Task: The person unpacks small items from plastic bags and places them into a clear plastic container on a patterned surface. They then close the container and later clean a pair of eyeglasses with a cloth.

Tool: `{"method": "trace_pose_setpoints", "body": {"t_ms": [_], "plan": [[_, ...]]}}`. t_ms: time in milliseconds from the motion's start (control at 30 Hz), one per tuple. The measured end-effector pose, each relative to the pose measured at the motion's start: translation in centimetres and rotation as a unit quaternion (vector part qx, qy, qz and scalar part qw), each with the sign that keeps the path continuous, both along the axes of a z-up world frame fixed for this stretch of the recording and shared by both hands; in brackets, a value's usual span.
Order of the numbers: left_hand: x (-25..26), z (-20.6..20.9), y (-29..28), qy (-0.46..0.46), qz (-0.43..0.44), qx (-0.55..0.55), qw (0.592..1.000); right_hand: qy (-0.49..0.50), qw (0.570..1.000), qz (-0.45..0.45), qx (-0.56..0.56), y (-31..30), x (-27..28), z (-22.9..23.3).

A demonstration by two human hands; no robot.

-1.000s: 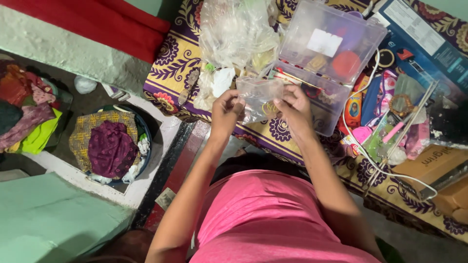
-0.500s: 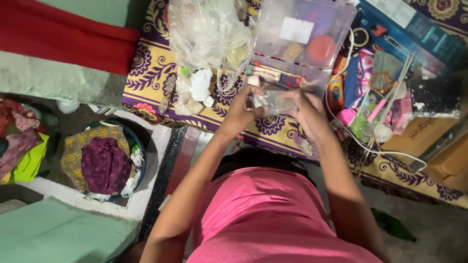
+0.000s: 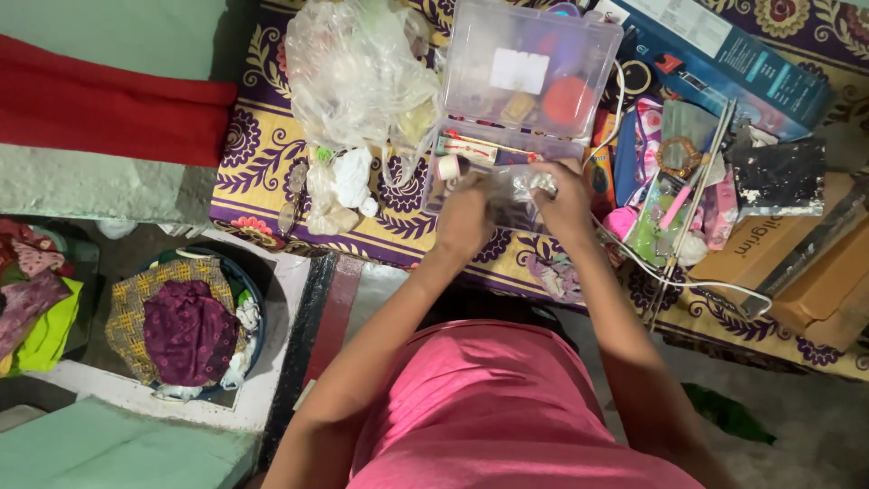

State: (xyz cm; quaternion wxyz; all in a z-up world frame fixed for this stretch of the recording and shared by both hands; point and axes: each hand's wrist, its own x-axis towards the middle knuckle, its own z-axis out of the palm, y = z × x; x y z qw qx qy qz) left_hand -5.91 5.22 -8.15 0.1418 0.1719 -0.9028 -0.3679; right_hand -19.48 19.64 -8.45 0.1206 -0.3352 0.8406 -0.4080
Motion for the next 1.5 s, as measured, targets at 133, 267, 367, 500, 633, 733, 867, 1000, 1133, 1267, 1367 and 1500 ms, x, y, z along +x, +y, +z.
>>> {"method": "trace_pose_setpoints", "body": {"t_ms": [133, 267, 367, 500, 633, 733, 867, 1000, 1133, 1267, 1367, 1500], "plan": [[-1.4, -0.6, 1.3, -0.183, -0.111, -0.081, 0.973, 0.067, 0.997, -0.018, -0.015, -1.5, -0.1, -1.1], [-3.2, -3.5, 2.1, -0.201, -0.145, -0.15, 0.957, 0.169, 0.983, 0.004, 0.067, -1.7, 0.5, -1.1], [-4.5, -5.0, 1.9, -0.198, -0.15, -0.14, 0.958, 0.303, 0.933, 0.001, 0.195, -1.6, 1.6, -1.9], [-3.5, -3.2, 1.5, -0.126, -0.127, -0.112, 0.978, 0.245, 0.928, 0.047, 0.278, -1.3, 0.9, -2.8], [1.3, 1.2, -0.4, 0.038, 0.027, -0.032, 0.998, 0.241, 0.935, 0.023, 0.258, -2.7, 1.1, -1.1], [7.2, 3.2, -4.6, 0.023, 0.246, -0.084, 0.965, 0.23, 0.954, 0.005, 0.192, -3.5, 2.2, 1.8], [12.8, 3.1, -10.0, -0.052, 0.39, -0.119, 0.912, 0.232, 0.967, 0.04, 0.102, -6.0, 4.3, 5.2], [15.0, 0.4, -12.5, -0.093, 0.39, -0.077, 0.913, 0.17, 0.98, 0.102, 0.024, -8.2, 7.0, 7.0], [16.0, 0.3, -13.0, 0.036, 0.413, -0.013, 0.91, 0.112, 0.986, 0.118, -0.036, -8.7, 8.1, 7.1], [16.8, 4.1, -12.8, 0.094, 0.404, 0.224, 0.882, -0.072, 0.989, 0.126, 0.004, -10.4, 8.1, 5.3], [16.7, 6.5, -12.6, 0.108, 0.404, 0.249, 0.874, -0.057, 0.968, 0.23, -0.079, -14.2, 9.3, 3.5], [17.3, 7.5, -12.2, 0.15, 0.4, 0.248, 0.869, 0.121, 0.929, 0.351, 0.012, -20.1, 11.7, 1.8]]}}
